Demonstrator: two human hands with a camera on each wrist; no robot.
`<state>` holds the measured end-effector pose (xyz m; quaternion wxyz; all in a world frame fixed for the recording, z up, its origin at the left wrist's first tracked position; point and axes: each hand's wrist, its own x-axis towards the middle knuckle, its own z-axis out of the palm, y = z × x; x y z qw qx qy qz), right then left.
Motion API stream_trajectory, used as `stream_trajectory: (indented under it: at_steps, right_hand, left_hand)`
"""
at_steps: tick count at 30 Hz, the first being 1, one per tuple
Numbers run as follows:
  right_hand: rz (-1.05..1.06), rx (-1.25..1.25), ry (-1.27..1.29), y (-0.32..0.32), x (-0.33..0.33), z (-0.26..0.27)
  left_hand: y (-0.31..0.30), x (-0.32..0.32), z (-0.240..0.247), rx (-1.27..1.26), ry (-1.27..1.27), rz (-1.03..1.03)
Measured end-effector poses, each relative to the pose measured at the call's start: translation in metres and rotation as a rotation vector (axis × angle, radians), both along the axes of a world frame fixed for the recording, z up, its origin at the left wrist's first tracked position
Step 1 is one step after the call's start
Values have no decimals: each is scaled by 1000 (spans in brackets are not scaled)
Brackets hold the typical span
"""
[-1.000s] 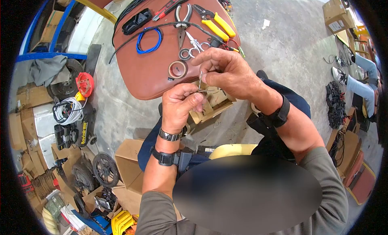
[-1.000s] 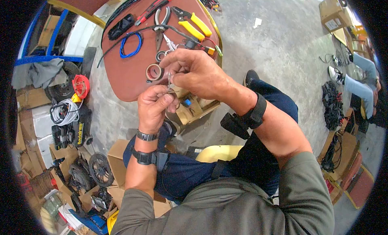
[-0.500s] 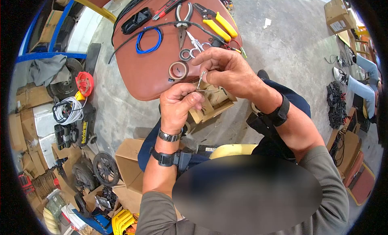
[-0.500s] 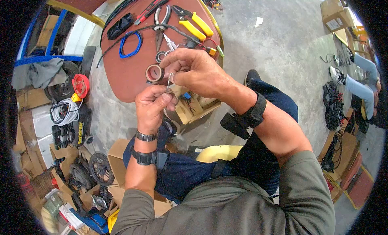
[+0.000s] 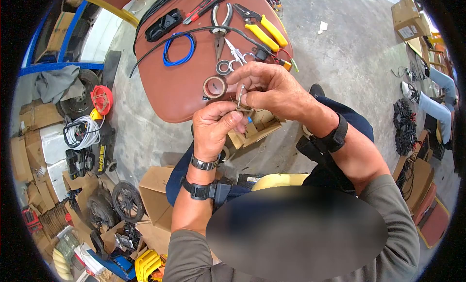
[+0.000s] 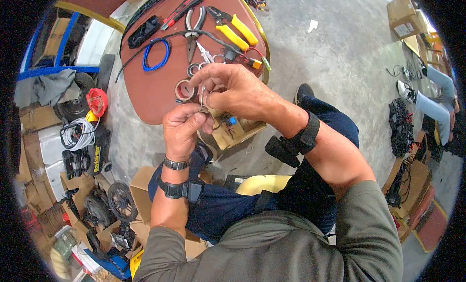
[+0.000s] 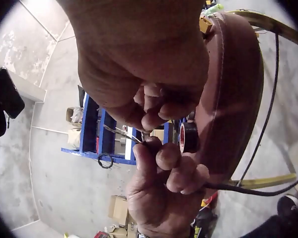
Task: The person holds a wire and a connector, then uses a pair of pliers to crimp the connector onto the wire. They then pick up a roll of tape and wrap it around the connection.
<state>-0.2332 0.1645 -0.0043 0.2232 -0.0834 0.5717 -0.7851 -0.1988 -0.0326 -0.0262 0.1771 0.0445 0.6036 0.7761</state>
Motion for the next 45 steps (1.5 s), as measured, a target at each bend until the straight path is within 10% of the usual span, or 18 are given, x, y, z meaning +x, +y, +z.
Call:
stream_trajectory:
  at_steps: [45]
  right_hand:
    - [-91,43,70,2,-7,-1]
  left_hand:
    - [16,-7,-8,229,-115,53]
